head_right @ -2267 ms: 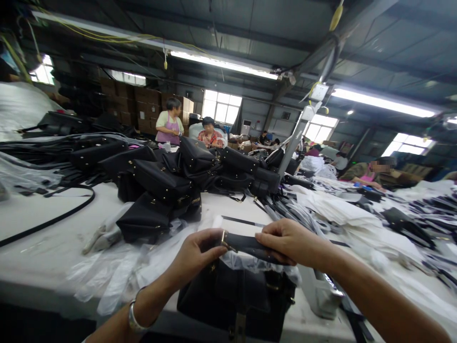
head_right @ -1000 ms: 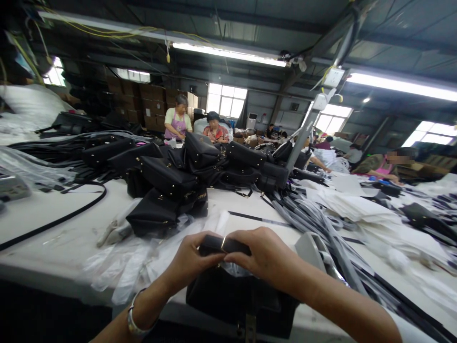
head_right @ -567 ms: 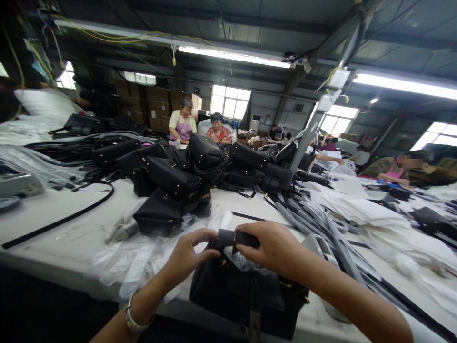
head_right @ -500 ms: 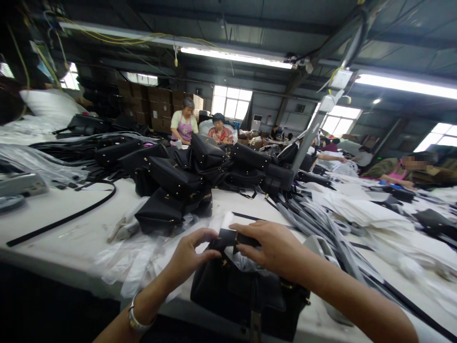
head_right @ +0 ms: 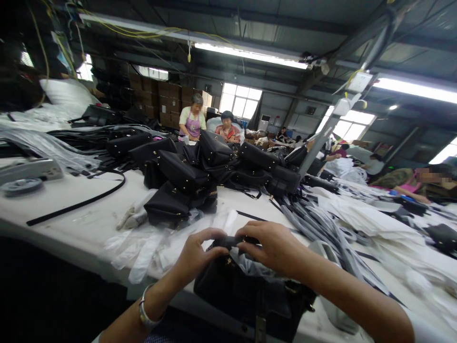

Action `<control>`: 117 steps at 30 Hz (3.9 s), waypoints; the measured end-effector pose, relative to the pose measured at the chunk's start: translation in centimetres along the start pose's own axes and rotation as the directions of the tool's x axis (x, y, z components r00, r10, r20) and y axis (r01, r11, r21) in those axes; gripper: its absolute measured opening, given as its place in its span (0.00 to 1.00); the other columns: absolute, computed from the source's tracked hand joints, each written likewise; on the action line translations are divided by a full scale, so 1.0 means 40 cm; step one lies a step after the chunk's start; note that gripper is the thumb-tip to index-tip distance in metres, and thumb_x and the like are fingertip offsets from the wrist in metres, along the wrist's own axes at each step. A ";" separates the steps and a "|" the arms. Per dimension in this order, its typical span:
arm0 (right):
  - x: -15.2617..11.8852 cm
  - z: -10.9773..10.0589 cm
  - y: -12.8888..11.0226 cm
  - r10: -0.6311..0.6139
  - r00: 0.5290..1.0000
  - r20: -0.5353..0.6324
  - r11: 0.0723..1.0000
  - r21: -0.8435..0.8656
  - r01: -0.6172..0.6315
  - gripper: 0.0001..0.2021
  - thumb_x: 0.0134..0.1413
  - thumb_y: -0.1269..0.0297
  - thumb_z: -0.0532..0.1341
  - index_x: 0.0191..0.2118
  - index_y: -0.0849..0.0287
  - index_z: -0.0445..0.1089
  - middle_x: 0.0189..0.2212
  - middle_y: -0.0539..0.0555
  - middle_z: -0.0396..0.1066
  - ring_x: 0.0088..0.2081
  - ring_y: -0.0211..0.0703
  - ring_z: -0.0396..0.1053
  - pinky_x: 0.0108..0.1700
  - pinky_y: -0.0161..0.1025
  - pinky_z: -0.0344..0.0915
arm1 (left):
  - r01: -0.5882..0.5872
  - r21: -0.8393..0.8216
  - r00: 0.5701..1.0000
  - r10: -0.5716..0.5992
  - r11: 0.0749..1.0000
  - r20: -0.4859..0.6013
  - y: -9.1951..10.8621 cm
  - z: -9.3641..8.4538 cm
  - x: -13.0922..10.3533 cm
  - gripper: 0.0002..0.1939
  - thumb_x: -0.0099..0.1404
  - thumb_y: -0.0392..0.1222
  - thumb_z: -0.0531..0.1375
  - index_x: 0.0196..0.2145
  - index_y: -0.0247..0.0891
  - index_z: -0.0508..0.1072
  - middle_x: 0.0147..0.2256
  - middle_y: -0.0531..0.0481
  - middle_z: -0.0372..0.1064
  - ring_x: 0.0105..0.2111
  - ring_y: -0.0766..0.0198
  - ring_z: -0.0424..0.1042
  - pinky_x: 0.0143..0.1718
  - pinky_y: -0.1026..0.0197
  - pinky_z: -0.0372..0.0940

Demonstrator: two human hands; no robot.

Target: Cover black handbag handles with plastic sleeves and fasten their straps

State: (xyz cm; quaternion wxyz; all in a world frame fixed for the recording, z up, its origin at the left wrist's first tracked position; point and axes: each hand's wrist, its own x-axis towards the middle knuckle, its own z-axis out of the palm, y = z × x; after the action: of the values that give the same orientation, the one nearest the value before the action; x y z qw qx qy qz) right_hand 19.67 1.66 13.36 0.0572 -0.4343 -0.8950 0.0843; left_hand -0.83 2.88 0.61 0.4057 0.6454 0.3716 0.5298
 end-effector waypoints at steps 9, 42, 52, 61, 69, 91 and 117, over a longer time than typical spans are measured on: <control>0.031 0.017 -0.014 0.025 0.999 -0.021 0.998 0.050 -0.024 0.11 0.56 0.67 0.62 0.45 0.54 0.77 0.38 0.53 0.76 0.38 0.45 0.73 0.42 0.39 0.66 | -0.015 -0.172 0.999 0.007 0.985 -0.047 -0.025 0.018 -0.008 0.18 0.53 0.40 0.73 0.43 0.39 0.80 0.42 0.48 0.78 0.44 0.57 0.75 0.48 0.60 0.68; 0.092 0.059 0.002 0.003 0.998 0.062 0.979 0.204 -0.015 0.09 0.56 0.67 0.65 0.44 0.55 0.75 0.37 0.50 0.79 0.39 0.43 0.75 0.44 0.37 0.66 | 0.023 -0.298 0.999 -0.036 0.954 -0.038 -0.050 0.021 -0.014 0.19 0.53 0.40 0.73 0.43 0.38 0.79 0.41 0.48 0.79 0.43 0.57 0.76 0.48 0.60 0.70; 0.108 0.037 -0.026 0.127 0.992 0.015 0.974 0.186 -0.128 0.07 0.54 0.71 0.64 0.40 0.55 0.71 0.34 0.49 0.78 0.37 0.45 0.74 0.41 0.39 0.64 | 0.026 -0.255 0.997 -0.043 0.967 -0.061 -0.044 0.034 -0.019 0.16 0.53 0.38 0.73 0.40 0.38 0.78 0.39 0.48 0.78 0.41 0.57 0.76 0.45 0.59 0.70; 0.083 0.085 0.005 -0.028 0.998 0.059 0.997 -0.071 0.033 0.26 0.54 0.61 0.68 0.58 0.52 0.66 0.47 0.59 0.74 0.45 0.54 0.73 0.45 0.44 0.65 | 0.013 0.058 0.994 -0.006 0.998 -0.109 -0.017 -0.027 -0.037 0.13 0.61 0.43 0.67 0.44 0.40 0.76 0.41 0.48 0.74 0.39 0.59 0.73 0.38 0.61 0.68; 0.100 0.063 -0.051 -0.095 0.995 0.035 0.977 -0.190 0.100 0.10 0.53 0.66 0.68 0.43 0.55 0.76 0.33 0.55 0.77 0.40 0.51 0.73 0.47 0.44 0.63 | 0.228 -0.060 0.973 -0.224 0.972 0.056 0.014 -0.013 -0.015 0.17 0.62 0.53 0.63 0.28 0.36 0.69 0.23 0.55 0.62 0.25 0.67 0.61 0.26 0.66 0.53; 0.096 0.034 0.027 -0.075 0.994 0.082 0.993 -0.081 0.082 0.10 0.51 0.65 0.69 0.41 0.52 0.79 0.33 0.54 0.79 0.38 0.51 0.74 0.38 0.39 0.63 | 0.565 0.067 0.804 -0.531 0.822 -0.267 -0.159 -0.288 -0.202 0.29 0.53 0.70 0.62 0.25 0.37 0.68 0.16 0.61 0.50 0.18 0.69 0.50 0.22 0.67 0.46; -0.114 -0.043 0.325 0.175 0.969 -0.172 0.971 0.195 -0.141 0.13 0.52 0.74 0.56 0.38 0.56 0.76 0.26 0.49 0.77 0.29 0.43 0.74 0.30 0.34 0.64 | 0.278 -0.415 0.960 -0.233 0.866 0.157 -0.008 0.043 0.033 0.14 0.65 0.51 0.63 0.39 0.36 0.75 0.29 0.52 0.66 0.35 0.64 0.66 0.40 0.65 0.61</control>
State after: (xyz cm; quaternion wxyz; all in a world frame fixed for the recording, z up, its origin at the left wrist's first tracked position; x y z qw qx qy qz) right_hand 32.76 6.13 12.31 0.1738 -0.5034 -0.8367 0.1281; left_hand 1.05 4.00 0.64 0.6240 0.5102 0.3055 0.5070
